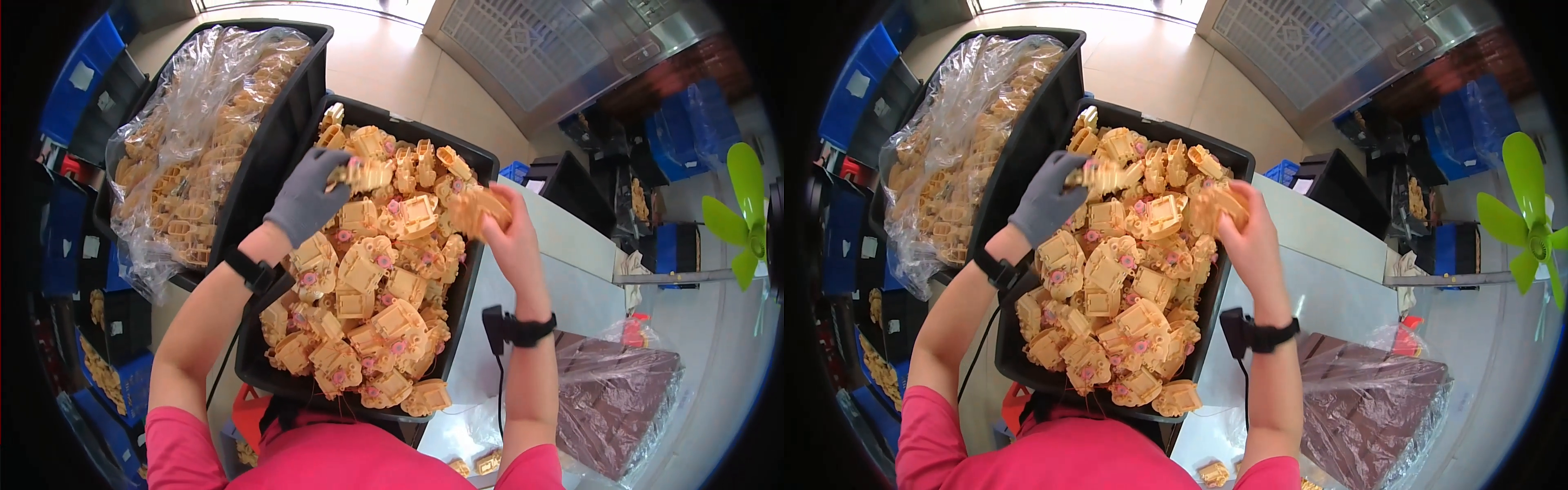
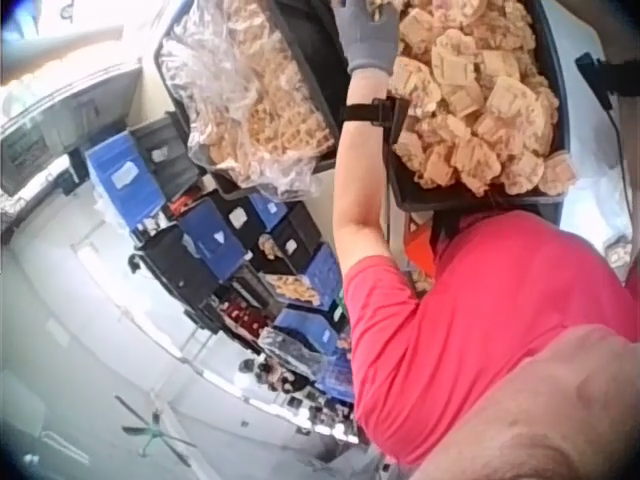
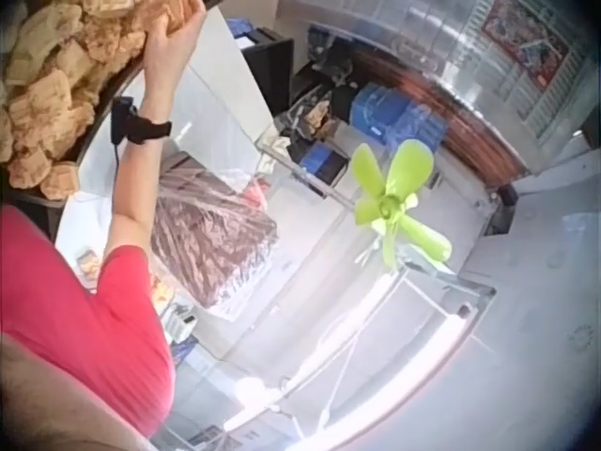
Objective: Checking and assembling plastic toy car parts on a testing jig before sorting them into bins.
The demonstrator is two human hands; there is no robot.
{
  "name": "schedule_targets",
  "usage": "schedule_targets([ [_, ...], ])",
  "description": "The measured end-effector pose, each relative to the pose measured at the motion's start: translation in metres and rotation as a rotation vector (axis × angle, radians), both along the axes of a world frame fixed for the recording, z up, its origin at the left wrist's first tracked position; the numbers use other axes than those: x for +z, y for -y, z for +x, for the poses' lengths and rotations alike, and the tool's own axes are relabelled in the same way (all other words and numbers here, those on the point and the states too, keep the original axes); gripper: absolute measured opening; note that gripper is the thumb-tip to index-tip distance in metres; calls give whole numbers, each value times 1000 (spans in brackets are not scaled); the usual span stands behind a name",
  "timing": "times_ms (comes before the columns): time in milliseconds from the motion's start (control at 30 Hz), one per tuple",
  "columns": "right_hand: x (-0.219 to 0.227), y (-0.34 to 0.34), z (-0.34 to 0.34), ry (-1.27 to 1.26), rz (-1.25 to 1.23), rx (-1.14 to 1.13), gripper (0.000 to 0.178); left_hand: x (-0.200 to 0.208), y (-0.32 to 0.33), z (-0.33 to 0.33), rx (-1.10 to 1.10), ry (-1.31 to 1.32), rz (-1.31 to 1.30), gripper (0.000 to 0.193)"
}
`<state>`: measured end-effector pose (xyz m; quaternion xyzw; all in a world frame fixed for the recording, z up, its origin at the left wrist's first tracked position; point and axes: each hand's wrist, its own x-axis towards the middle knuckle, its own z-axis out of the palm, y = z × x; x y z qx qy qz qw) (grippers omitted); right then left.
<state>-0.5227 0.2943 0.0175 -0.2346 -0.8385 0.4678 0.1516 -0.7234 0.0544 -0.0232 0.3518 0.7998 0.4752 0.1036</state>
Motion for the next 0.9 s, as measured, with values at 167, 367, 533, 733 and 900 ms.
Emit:
schedule_targets([
  [167, -28, 1, -89, -308, 340, 90, 39, -7, -64, -60, 125, -419, -30, 32],
  [367, -91, 12, -121, -133, 651, 268, 53, -61, -78, -98, 77, -470, -579, 59],
  [533, -69, 6, -83, -158, 416, 188, 49, -45, -81, -94, -48, -391, -823, 64],
  [733, -2, 33, 11, -100, -4, 21, 29, -27, -58, -74, -33, -641, -427, 54],
  [900, 3, 53, 71, 156, 131, 239, 34, 24, 4, 23, -360, -391, -482, 52],
])
